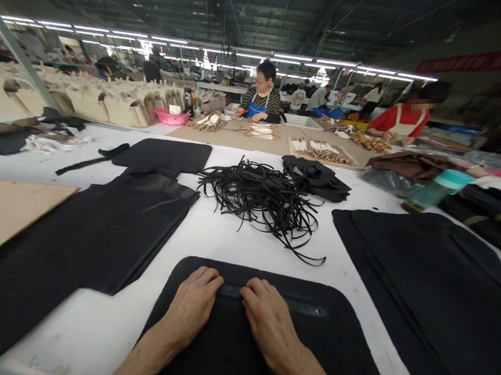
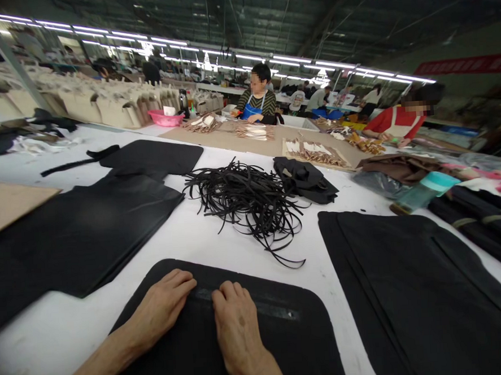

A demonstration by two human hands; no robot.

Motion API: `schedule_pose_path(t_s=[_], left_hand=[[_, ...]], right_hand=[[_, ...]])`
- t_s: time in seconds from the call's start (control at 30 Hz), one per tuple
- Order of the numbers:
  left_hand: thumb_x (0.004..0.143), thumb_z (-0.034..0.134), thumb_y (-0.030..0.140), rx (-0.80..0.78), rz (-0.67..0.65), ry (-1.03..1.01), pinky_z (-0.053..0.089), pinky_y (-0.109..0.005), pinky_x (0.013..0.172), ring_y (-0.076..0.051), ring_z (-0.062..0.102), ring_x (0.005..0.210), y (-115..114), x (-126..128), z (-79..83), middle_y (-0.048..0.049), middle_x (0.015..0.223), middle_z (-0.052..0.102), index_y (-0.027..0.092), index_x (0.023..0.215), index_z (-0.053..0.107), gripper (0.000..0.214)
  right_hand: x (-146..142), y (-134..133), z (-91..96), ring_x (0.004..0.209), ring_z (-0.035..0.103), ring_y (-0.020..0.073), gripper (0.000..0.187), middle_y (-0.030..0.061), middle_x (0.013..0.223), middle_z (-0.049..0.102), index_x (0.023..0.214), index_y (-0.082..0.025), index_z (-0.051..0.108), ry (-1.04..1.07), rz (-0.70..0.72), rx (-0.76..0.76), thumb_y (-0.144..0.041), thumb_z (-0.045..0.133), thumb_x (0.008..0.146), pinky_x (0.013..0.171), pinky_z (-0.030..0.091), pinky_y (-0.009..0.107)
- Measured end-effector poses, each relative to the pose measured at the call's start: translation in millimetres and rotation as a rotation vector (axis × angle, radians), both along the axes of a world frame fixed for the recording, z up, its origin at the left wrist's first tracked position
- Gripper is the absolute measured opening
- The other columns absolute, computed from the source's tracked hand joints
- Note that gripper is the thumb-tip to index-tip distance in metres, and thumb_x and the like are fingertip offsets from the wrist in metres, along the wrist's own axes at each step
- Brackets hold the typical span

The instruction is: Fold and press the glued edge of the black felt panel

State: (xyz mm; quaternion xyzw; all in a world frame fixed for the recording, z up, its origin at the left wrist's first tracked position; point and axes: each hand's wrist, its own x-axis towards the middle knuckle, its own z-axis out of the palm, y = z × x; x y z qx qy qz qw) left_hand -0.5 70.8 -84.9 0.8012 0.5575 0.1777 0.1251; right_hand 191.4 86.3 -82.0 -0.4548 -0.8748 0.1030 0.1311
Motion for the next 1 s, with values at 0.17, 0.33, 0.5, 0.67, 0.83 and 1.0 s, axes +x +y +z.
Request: schedule_pose_path(t_s=[0.17,0.33,0.5,0.67,0.83,1.0], left_hand=[[0.083,0.033,0.003,0.112,0.038,-0.032,0.047,-0.037,0.082,-0.021,0.049,0.093,3.0,-6.9,-13.6,-0.006,0.099,0.056,0.018,0.097,0.057,0.032],[0.082,0.034,0.005,0.162,0.06,-0.061,0.047,-0.036,0.081,-0.021,0.049,0.091,5.8,-13.8,-11.0,-0.0062,0.097,0.056,0.018,0.096,0.058,0.031],[0.082,0.034,0.005,0.12,0.049,-0.07,0.046,-0.036,0.079,-0.02,0.049,0.088,6.5,-12.7,-6.7,-0.0062,0.093,0.056,0.018,0.09,0.06,0.031],[0.082,0.035,0.004,0.098,0.058,-0.109,0.046,-0.034,0.077,-0.02,0.049,0.088,6.9,-13.8,-4.3,-0.0062,0.092,0.055,0.017,0.087,0.061,0.03],[0.081,0.036,0.002,0.107,0.061,-0.186,0.045,-0.033,0.079,-0.019,0.048,0.089,6.7,-15.0,-4.9,-0.0057,0.094,0.056,0.017,0.089,0.06,0.03],[0.08,0.036,0.002,0.077,0.046,-0.168,0.045,-0.032,0.08,-0.018,0.049,0.089,4.9,-14.8,-4.5,-0.0049,0.094,0.056,0.018,0.09,0.06,0.03]], right_hand=[[-3.7,13.0,-18.1,0.083,0.049,0.0206,0.022,0.0041,0.091,0.054,0.096,-0.021,0.057,0.115,0.03,0.058,-0.005,0.044,0.087,0.074,0.04,0.033],[0.1,15.5,-23.6,0.081,0.05,0.0196,0.023,0.0038,0.088,0.054,0.097,-0.021,0.057,0.148,0.03,0.078,-0.006,0.043,0.087,0.072,0.04,0.031],[2.6,14.1,-18.1,0.079,0.049,0.0202,0.02,0.0034,0.087,0.055,0.092,-0.022,0.059,0.028,0.06,0.158,-0.006,0.048,0.085,0.072,0.037,0.033],[4.8,14.2,-16.0,0.08,0.048,0.0202,0.019,0.0034,0.084,0.055,0.089,-0.021,0.06,0.003,0.057,0.171,-0.007,0.047,0.086,0.073,0.036,0.034],[7.8,16.1,-15.5,0.081,0.048,0.0198,0.021,0.0037,0.085,0.055,0.091,-0.02,0.061,0.036,0.043,0.166,-0.007,0.044,0.088,0.075,0.036,0.033],[12.6,13.3,-7.2,0.083,0.049,0.0204,0.024,0.0046,0.085,0.056,0.094,-0.019,0.061,0.083,0.017,0.18,-0.008,0.04,0.089,0.076,0.037,0.034]])
